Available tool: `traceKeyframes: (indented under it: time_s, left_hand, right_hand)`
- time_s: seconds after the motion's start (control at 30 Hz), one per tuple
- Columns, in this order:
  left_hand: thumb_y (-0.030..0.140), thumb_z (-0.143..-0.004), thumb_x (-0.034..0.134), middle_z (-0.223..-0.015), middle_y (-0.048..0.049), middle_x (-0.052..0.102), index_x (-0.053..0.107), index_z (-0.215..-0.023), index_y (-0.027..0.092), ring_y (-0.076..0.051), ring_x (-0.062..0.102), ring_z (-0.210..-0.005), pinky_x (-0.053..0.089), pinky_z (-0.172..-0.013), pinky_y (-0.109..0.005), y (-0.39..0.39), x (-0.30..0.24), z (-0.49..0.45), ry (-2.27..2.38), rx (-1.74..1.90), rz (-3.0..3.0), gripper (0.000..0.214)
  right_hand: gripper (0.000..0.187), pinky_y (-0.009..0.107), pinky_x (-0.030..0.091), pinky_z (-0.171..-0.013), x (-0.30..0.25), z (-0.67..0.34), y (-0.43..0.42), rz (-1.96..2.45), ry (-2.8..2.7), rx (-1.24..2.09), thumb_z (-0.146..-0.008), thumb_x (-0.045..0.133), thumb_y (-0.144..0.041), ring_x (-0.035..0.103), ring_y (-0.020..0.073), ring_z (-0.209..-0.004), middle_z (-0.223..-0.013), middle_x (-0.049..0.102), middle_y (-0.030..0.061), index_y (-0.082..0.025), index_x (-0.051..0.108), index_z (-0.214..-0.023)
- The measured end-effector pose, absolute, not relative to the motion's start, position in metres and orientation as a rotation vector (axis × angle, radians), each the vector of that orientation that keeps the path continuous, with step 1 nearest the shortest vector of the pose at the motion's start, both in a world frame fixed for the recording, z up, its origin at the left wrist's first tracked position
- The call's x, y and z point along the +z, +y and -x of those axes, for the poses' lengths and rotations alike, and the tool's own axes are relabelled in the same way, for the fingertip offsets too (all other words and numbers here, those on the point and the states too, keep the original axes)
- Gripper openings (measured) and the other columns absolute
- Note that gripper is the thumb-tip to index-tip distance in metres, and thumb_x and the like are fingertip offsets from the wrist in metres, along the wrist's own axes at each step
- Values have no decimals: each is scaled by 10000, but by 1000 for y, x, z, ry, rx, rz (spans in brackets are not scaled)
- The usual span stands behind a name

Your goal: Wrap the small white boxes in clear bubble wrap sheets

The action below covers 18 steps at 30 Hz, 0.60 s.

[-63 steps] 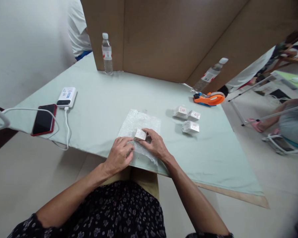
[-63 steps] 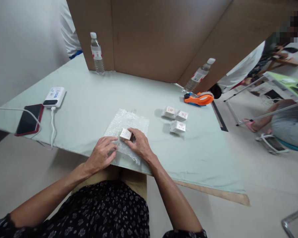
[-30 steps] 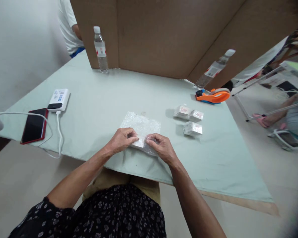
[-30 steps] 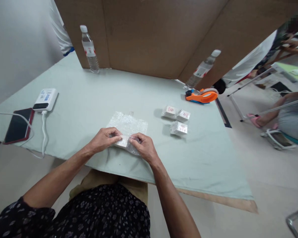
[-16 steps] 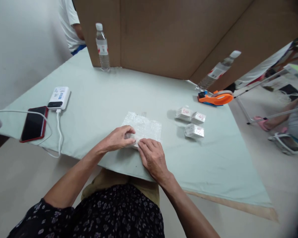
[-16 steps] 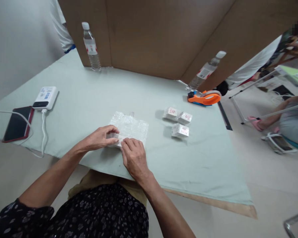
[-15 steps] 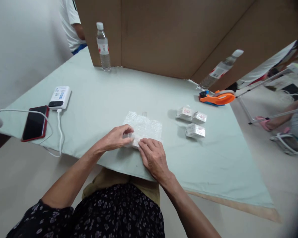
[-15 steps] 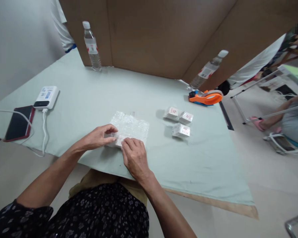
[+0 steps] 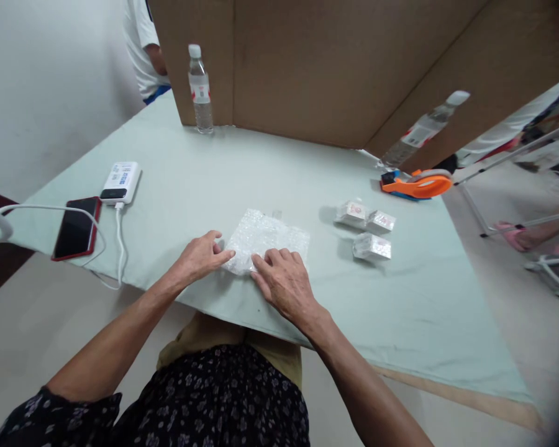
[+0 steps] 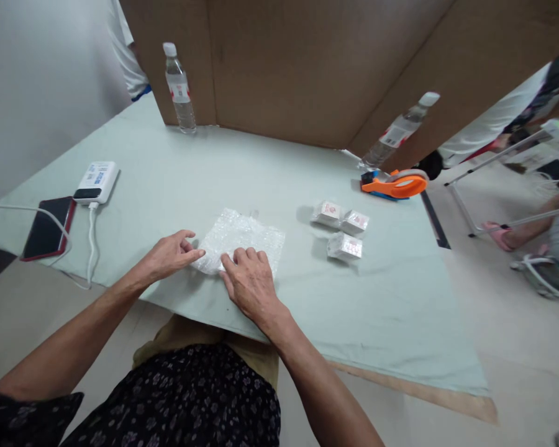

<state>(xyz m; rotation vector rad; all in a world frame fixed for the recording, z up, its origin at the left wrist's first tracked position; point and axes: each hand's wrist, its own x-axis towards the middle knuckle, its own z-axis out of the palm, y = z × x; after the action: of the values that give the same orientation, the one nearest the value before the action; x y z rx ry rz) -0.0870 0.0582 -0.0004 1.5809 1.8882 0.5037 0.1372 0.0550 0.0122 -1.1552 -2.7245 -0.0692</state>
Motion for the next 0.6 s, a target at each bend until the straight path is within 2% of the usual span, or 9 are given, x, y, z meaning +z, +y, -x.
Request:
traceKeyframes:
  time_s: [0.1, 0.2, 0.3, 0.37, 0.43, 0.6]
  left_hand:
    - [525, -702, 689, -753, -37, 662, 626, -1092, 151, -204, 610, -692, 428, -615, -290, 59, 1, 85, 1882, 481, -1529, 544]
    - [429, -684, 683, -657, 10, 594, 615, -922, 163, -137, 528, -553, 388, -521, -252, 61, 1, 74, 1767, 532, -1328, 364]
    - [367, -693, 615, -586, 44, 499, 549, -718, 179, -90, 442, -485, 346, -461, -220, 60, 0, 64, 1668, 650, -1143, 201]
    - [356, -687, 603, -558, 54, 445, 482, -629, 188, -80, 419, -492, 340, -458, -207, 58, -1, 61, 1647, 755, -1139, 215]
    - [343, -674, 615, -560, 56, 429, 455, -613, 189, -79, 419, -511, 345, -463, -196, 58, -1, 60, 1645, 827, -1178, 231]
    - [297, -668, 649, -672, 21, 551, 556, -797, 171, -107, 506, -523, 389, -432, -209, 64, 4, 60, 1620, 675, -1163, 203]
  right_hand:
    - [170, 377, 283, -713, 13, -137, 57, 1144, -2732, -81, -922, 611, -321, 468, 239, -836, -943, 623, 84, -217, 614, -1056]
    - [165, 376, 289, -717, 12, -137, 58, 1139, -2731, -103, -918, 616, -337, 468, 240, -838, -942, 626, 80, -224, 612, -1038]
    - [146, 379, 295, -717, 12, -137, 58, 1129, -2739, -118, -922, 611, -345, 471, 245, -840, -935, 629, 82, -228, 611, -1009]
    - [147, 378, 294, -717, 13, -136, 58, 1126, -2748, -131, -923, 612, -352, 474, 244, -838, -920, 629, 81, -225, 613, -998]
    - [154, 376, 292, -719, 13, -136, 59, 1125, -2754, -146, -920, 618, -359, 476, 243, -836, -911, 630, 80, -223, 614, -994]
    - [150, 376, 286, -719, 13, -136, 59, 1115, -2750, -135, -914, 622, -352, 477, 246, -843, -930, 634, 84, -223, 612, -989]
